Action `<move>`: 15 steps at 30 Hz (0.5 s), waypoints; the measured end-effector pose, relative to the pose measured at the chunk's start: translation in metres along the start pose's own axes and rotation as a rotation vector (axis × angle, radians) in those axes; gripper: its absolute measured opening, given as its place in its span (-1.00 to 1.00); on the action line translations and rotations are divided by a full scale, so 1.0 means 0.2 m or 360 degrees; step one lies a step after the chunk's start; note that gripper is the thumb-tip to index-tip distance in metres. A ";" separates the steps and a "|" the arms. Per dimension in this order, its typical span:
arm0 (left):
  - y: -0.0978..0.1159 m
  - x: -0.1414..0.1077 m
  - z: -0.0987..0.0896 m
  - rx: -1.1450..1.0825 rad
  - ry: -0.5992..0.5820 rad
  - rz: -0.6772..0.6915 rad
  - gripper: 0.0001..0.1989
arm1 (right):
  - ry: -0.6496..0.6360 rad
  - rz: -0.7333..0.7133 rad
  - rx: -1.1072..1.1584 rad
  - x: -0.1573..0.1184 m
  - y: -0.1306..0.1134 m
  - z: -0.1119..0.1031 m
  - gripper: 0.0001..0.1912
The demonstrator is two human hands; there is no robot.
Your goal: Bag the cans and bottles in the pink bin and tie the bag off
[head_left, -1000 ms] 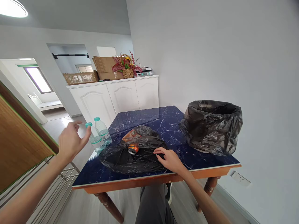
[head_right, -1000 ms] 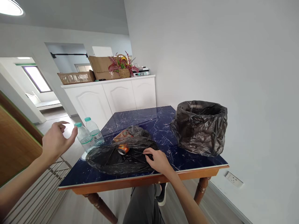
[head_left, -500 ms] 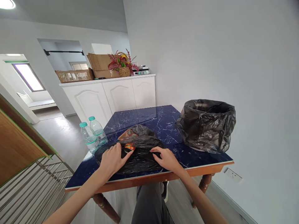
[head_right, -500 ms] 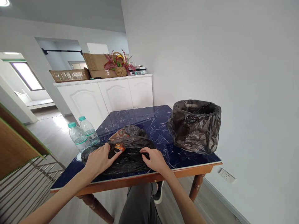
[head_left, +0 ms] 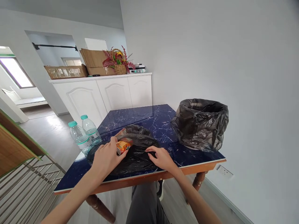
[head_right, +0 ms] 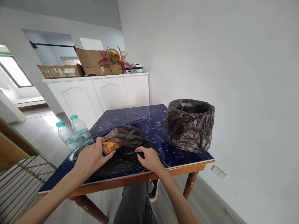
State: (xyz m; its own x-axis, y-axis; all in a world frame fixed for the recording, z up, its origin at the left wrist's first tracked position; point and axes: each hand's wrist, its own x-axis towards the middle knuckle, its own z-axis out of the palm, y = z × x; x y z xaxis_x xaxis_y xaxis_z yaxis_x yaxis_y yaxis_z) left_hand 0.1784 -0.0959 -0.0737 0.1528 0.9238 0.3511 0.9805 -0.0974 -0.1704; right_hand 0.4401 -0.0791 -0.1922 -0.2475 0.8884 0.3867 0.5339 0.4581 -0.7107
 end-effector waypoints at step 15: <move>-0.73 -0.18 -0.39 -0.0318 0.0018 -0.0708 0.00 | -0.0062 0.0001 0.0051 0.00 0.01 -0.01 -0.70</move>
State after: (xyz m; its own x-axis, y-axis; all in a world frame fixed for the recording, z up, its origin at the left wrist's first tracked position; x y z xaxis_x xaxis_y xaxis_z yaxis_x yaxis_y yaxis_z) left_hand 0.0387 -0.1439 0.0101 -0.2863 0.8881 0.3597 0.9553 0.2359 0.1782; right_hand 0.4427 -0.0787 -0.1938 -0.2790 0.8889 0.3633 0.5081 0.4577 -0.7296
